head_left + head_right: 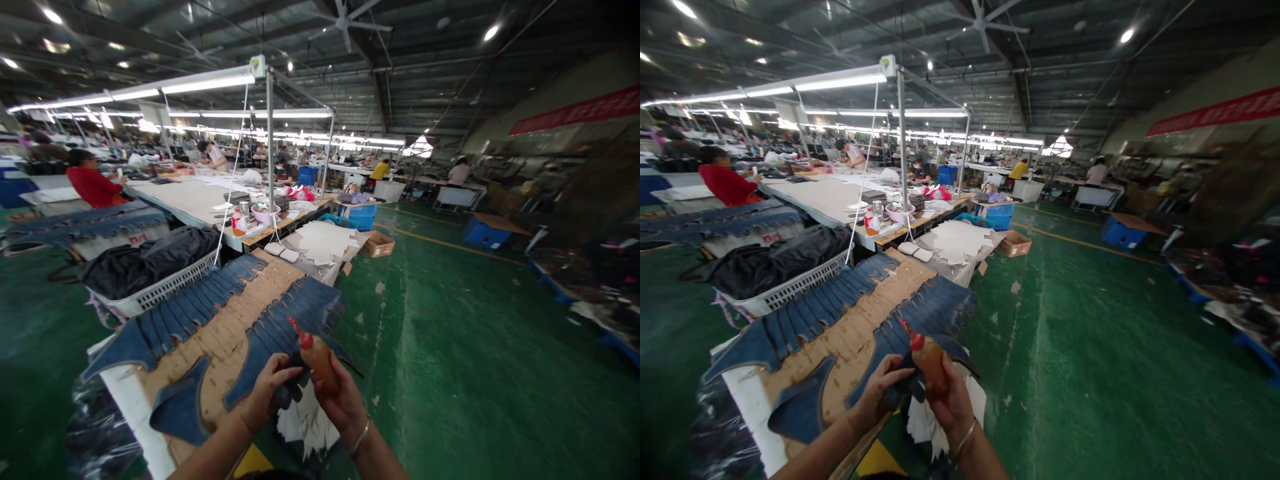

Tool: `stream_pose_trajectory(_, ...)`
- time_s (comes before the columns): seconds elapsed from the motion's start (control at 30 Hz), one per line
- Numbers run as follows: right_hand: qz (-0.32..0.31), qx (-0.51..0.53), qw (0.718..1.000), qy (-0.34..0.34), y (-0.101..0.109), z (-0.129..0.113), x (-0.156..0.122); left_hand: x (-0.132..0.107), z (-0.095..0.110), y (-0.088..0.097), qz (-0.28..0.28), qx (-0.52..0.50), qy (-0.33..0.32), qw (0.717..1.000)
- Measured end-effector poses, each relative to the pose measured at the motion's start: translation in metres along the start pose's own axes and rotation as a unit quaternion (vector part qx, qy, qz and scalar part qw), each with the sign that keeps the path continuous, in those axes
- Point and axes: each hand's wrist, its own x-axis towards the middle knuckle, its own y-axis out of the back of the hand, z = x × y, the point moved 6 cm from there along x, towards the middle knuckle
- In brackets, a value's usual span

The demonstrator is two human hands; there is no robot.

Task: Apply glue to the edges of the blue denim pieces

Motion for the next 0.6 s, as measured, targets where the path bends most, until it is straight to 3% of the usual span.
stream_pose_trajectory(0.1, 0.005, 0.011, 1.000, -0.013, 0.004, 0.002, 0.001, 0.014, 0.009, 0.007, 0.068, -0.006, -0.055, 0.996)
stream_pose_trajectory(0.2, 0.003, 0.006, 1.000, -0.016, 0.008, -0.002, 0.004, 0.037, 0.026, 0.022, 0.084, 0.019, -0.105, 0.991)
stream_pose_trajectory(0.33, 0.017, -0.019, 1.000, -0.002, 0.013, -0.008, 0.001, 0.063, 0.032, 0.037, 0.078, -0.018, -0.062, 0.995)
stream_pose_trajectory(0.4, 0.025, -0.060, 0.997, 0.040, 0.012, -0.015, -0.007, 0.066, 0.032, 0.039, 0.070, -0.037, -0.038, 0.996)
stream_pose_trajectory(0.5, 0.016, -0.150, 0.979, 0.137, 0.001, -0.032, -0.023, 0.055, 0.034, 0.037, 0.043, -0.053, -0.001, 0.998)
stream_pose_trajectory(0.6, 0.047, -0.219, 0.954, 0.200, -0.003, -0.050, -0.038, 0.039, 0.045, 0.034, 0.009, -0.063, 0.030, 0.998)
